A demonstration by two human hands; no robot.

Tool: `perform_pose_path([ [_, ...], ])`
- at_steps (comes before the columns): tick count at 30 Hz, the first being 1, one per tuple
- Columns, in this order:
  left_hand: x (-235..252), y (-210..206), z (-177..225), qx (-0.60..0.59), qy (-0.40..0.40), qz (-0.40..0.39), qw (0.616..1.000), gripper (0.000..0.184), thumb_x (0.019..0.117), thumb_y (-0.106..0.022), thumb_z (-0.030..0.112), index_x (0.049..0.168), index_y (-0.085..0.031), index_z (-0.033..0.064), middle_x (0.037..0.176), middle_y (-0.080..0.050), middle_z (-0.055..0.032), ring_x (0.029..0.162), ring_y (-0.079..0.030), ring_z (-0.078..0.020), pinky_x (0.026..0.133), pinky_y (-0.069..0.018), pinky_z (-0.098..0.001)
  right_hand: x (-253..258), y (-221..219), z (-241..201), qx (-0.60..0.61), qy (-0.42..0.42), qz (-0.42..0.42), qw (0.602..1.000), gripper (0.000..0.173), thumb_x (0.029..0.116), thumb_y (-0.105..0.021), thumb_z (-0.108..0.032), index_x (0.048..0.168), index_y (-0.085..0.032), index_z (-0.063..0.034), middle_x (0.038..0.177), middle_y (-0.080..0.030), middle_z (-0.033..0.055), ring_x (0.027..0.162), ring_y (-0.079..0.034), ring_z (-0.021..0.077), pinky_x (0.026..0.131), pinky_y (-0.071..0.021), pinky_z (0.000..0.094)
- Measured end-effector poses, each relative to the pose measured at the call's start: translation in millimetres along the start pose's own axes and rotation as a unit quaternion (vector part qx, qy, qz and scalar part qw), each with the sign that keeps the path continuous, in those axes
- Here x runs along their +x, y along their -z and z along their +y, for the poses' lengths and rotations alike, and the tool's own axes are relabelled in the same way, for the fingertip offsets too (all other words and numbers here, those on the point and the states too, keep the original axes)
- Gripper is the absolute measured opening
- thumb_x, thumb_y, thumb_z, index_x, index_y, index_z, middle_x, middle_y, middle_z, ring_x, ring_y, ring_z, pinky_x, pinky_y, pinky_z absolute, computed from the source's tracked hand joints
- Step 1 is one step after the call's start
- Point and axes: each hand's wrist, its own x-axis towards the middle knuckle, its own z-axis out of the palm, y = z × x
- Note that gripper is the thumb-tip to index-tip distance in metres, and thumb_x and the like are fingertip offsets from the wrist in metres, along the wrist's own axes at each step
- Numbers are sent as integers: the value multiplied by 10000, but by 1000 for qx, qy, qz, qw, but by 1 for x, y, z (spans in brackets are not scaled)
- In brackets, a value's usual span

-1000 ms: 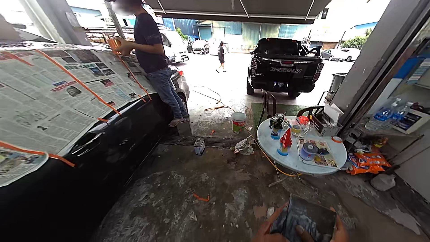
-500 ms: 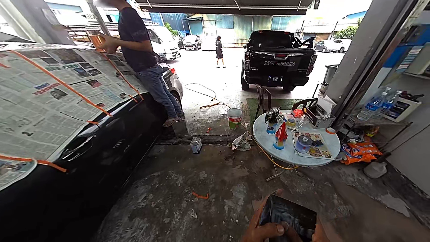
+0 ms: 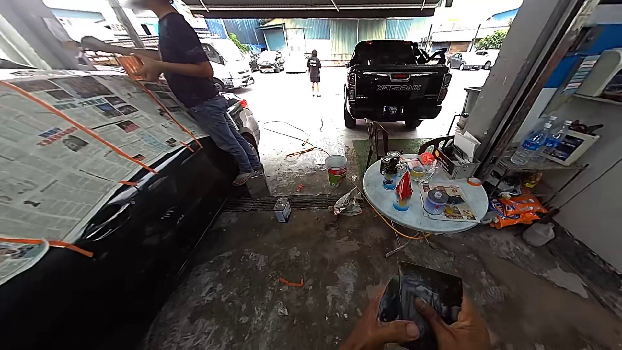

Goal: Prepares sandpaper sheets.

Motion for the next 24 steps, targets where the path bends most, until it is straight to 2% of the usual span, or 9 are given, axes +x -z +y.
perform_pose_path([
  [2,1,1,-1,9,23,13,1000,667,817,-847,339,1313,-558,1,1122,-736,3,1033,-698,-91,972,-564,-330,-4,-1,-7,-1,31,-28,999,607,815,-805,-161,1273,-563,155,1019,-743,169,929,-736,181,863,-603,421],
  [4,1,-1,7,44,43,5,998,575,788,-863,335,1219,-610,49,1046,-752,52,973,-706,-45,930,-574,-287,1,3,-8,32,18,-66,997,624,813,-823,-155,1299,-543,117,1065,-742,118,967,-729,122,903,-609,351],
  [7,-2,0,9,75,46,-20,996,584,786,-862,320,1213,-581,38,1057,-724,65,992,-683,-20,945,-558,-267,4,7,-9,-6,13,-55,998,654,801,-836,-201,1294,-557,126,1031,-737,163,952,-727,194,888,-588,433],
  [10,-2,4,12,75,47,-31,996,421,839,-832,243,1180,-641,87,1032,-750,75,972,-701,-26,930,-571,-278,6,8,-15,17,25,-100,995,601,796,-847,-182,1251,-573,99,1000,-747,96,929,-728,102,880,-606,332],
  [12,-2,6,9,92,43,-41,994,505,807,-856,273,1188,-615,46,1043,-738,61,985,-694,-27,937,-569,-275,7,7,-13,6,16,-80,997,623,791,-848,-207,1267,-573,87,990,-744,98,915,-727,118,862,-603,358],
  [14,-1,10,6,93,23,-58,994,373,846,-823,281,1136,-676,97,1020,-753,79,965,-697,-18,922,-568,-270,5,6,-18,15,37,-95,995,585,789,-844,-186,1232,-601,109,961,-752,113,898,-736,136,851,-605,383],
  [17,2,15,6,118,23,-96,988,360,892,-785,330,1141,-697,86,1039,-745,75,991,-683,-11,939,-557,-270,11,9,-18,57,37,-130,989,574,788,-859,-166,1240,-578,50,997,-746,22,924,-716,40,876,-609,274],
  [21,7,11,13,94,50,-30,994,519,806,-845,412,1139,-635,75,994,-734,89,940,-690,-7,905,-568,-254,13,3,-19,-18,52,-61,997,637,803,-832,-234,1269,-580,118,980,-747,137,903,-734,166,845,-604,410],
  [24,5,8,16,77,50,-16,996,469,835,-825,343,1166,-613,88,1003,-738,96,944,-694,-11,915,-567,-264,12,4,-14,-18,51,-77,996,579,812,-832,-226,1228,-595,99,952,-749,108,886,-737,139,840,-614,384],
])
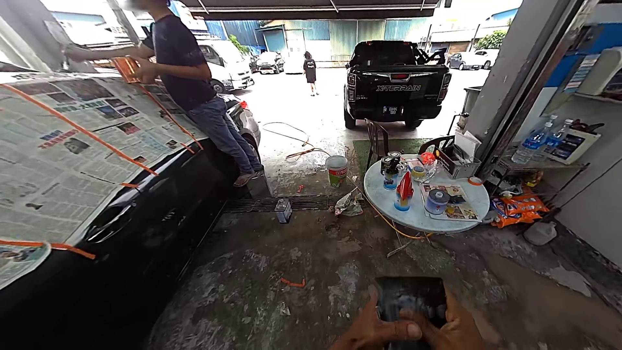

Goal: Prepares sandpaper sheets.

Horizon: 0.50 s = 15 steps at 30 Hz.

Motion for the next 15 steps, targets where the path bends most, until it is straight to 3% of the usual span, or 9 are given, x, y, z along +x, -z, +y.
perform_pose_path([
  [2,-1,1,-5,-2,-13,-1,1000,543,818,-838,381,1198,-615,62,1044,-737,76,980,-689,-18,935,-562,-268,-2,0,1,-21,2,9,1000,586,817,-821,-231,1240,-609,115,955,-750,156,884,-742,225,825,-601,477],
  [4,7,5,-8,-19,-22,-22,999,598,861,-812,353,1299,-600,5,1128,-739,15,1043,-690,-65,987,-552,-307,0,0,-4,-25,26,-18,999,507,841,-792,-205,1218,-628,92,971,-760,133,900,-751,199,840,-611,448],
  [8,6,6,-8,1,-33,-26,999,456,825,-833,376,1140,-657,97,1007,-741,85,950,-693,-12,909,-570,-263,3,0,2,-41,5,-4,999,562,826,-814,-269,1214,-626,91,936,-750,146,872,-742,227,811,-599,486],
  [11,6,5,-3,-10,-28,-33,999,382,858,-812,344,1147,-681,131,1015,-752,89,951,-700,-17,915,-572,-266,4,2,-3,-14,12,-27,999,558,820,-818,-222,1230,-609,94,974,-752,115,909,-737,144,859,-611,389],
  [13,0,5,-6,-7,-20,-22,1000,483,812,-843,392,1141,-651,94,1011,-738,87,954,-692,-14,912,-568,-262,0,1,3,-20,-1,-9,1000,565,811,-825,-239,1221,-616,89,955,-750,124,886,-738,173,832,-606,430],
  [15,4,6,-10,-25,-30,-20,999,481,837,-822,396,1179,-666,97,1036,-753,66,970,-700,-30,925,-570,-282,-1,-2,0,-1,16,-21,1000,560,816,-819,-207,1228,-610,109,969,-755,122,897,-742,158,842,-611,410],
])
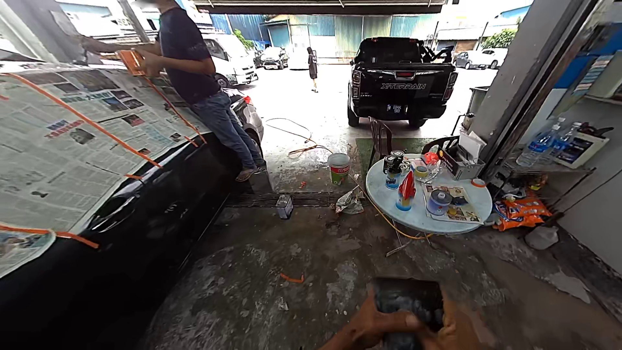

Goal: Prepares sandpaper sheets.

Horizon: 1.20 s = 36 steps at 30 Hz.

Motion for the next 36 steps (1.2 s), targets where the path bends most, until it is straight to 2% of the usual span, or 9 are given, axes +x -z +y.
perform_pose_path([
  [5,1,-1,4,-7,33,-16,999,424,816,-842,395,1100,-668,132,979,-741,97,928,-695,-13,893,-570,-261,2,1,-4,-27,-11,17,999,593,809,-825,-247,1229,-611,113,953,-748,144,888,-738,190,832,-600,442],
  [9,1,-1,5,-17,33,-45,998,362,871,-802,347,1128,-675,127,1005,-746,95,953,-695,-12,916,-565,-264,4,3,0,30,-2,-19,999,535,797,-843,-182,1206,-598,61,956,-752,36,891,-722,39,849,-611,273],
  [15,2,3,10,-8,63,-75,995,281,901,-764,386,1083,-717,177,996,-746,120,956,-688,6,921,-555,-250,3,4,-2,41,19,-34,998,532,780,-844,-155,1193,-598,73,957,-751,26,899,-711,1,863,-595,237],
  [19,6,3,11,-21,62,-76,995,329,871,-791,383,1103,-673,182,995,-735,125,946,-685,8,905,-557,-243,8,1,-6,-12,2,15,1000,570,804,-836,-250,1216,-610,72,945,-752,85,879,-731,109,827,-604,360],
  [22,7,4,11,-28,66,-81,994,197,893,-768,345,1045,-728,226,968,-750,137,920,-692,16,888,-559,-230,7,1,-8,6,6,-7,1000,580,794,-833,-197,1226,-586,101,985,-745,84,924,-715,52,880,-590,284],
  [28,10,8,13,-23,55,-99,993,203,903,-763,350,1070,-734,238,985,-749,138,934,-687,21,895,-556,-229,10,3,-14,-9,15,-10,1000,605,797,-831,-224,1224,-591,132,967,-748,136,904,-734,147,852,-598,381],
  [30,7,7,15,15,50,-84,995,319,882,-784,337,1131,-692,161,1027,-738,117,973,-680,7,921,-555,-249,12,5,-8,25,-16,6,1000,674,786,-855,-200,1292,-537,112,1022,-741,93,945,-720,76,889,-603,303],
  [33,6,0,10,65,-12,-35,997,742,853,-813,381,1370,-509,-57,1237,-680,0,1135,-631,-22,1040,-506,-267,22,5,0,13,-86,113,990,814,789,-850,-199,1416,-438,115,1145,-689,198,1031,-693,196,941,-566,415],
  [36,1,-12,2,142,-59,64,986,800,804,-839,399,1301,-506,-132,1177,-693,-46,1085,-642,7,1004,-517,-233,15,-4,-7,-10,-79,98,992,785,791,-852,-230,1379,-478,131,1099,-711,197,1003,-709,210,926,-569,430],
])
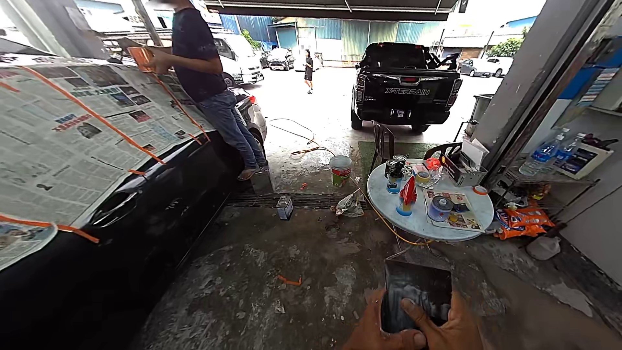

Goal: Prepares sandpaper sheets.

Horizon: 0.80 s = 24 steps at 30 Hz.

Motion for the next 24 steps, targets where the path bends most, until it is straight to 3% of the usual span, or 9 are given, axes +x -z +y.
perform_pose_path([
  [3,2,-1,-8,39,-36,-3,999,1031,805,-829,484,1430,-369,-195,1348,-610,-188,1228,-594,-69,1097,-465,-269,5,1,6,-10,3,30,999,737,816,-834,-215,1377,-495,122,1103,-708,220,1006,-709,259,928,-558,485],
  [10,2,-3,-5,58,25,40,997,1114,733,-877,462,1442,-325,-197,1323,-614,-191,1196,-602,-52,1075,-468,-245,3,-8,13,-29,36,12,999,606,824,-819,-230,1256,-594,130,986,-738,209,917,-731,284,856,-569,516],
  [11,2,-2,-4,79,26,50,995,1116,719,-879,482,1421,-343,-200,1293,-626,-190,1169,-610,-39,1058,-473,-234,4,-9,15,-17,39,-7,999,582,814,-829,-230,1224,-608,119,964,-744,181,896,-737,241,844,-587,471],
  [13,-1,2,-4,100,31,44,994,1094,722,-880,482,1409,-368,-199,1293,-633,-193,1179,-611,-43,1066,-471,-239,8,-6,23,10,21,-48,999,610,804,-842,-197,1268,-578,100,1010,-742,147,938,-733,177,892,-596,405],
  [16,1,4,-8,90,30,37,995,1143,724,-879,490,1449,-326,-199,1364,-589,-229,1250,-586,-101,1107,-453,-282,10,-8,24,-5,22,-19,1000,649,815,-829,-207,1296,-564,139,1040,-730,220,967,-725,275,909,-563,504],
  [17,1,3,-6,97,41,52,993,1132,715,-876,483,1432,-338,-207,1334,-601,-233,1221,-594,-96,1086,-456,-278,10,-10,24,5,26,-30,999,631,807,-834,-207,1271,-577,134,1026,-734,203,955,-729,244,900,-575,470],
  [19,0,4,-4,99,53,56,992,1077,720,-878,474,1405,-383,-194,1301,-628,-200,1190,-607,-61,1068,-470,-253,12,-9,27,29,13,-60,998,638,796,-849,-196,1283,-572,108,1034,-736,159,962,-727,175,910,-590,400],
  [22,1,3,-8,35,47,48,997,1071,763,-852,464,1447,-338,-180,1352,-600,-180,1224,-588,-62,1090,-458,-257,10,-8,26,-10,33,-39,999,618,820,-826,-235,1260,-592,130,1007,-737,212,941,-732,290,876,-572,523],
  [24,5,1,-11,-38,32,70,996,965,783,-846,461,1399,-409,-140,1263,-668,-95,1145,-641,-56,1044,-512,-276,10,-6,28,-9,50,-67,996,566,826,-817,-241,1226,-611,102,975,-750,160,915,-744,235,858,-597,480],
])
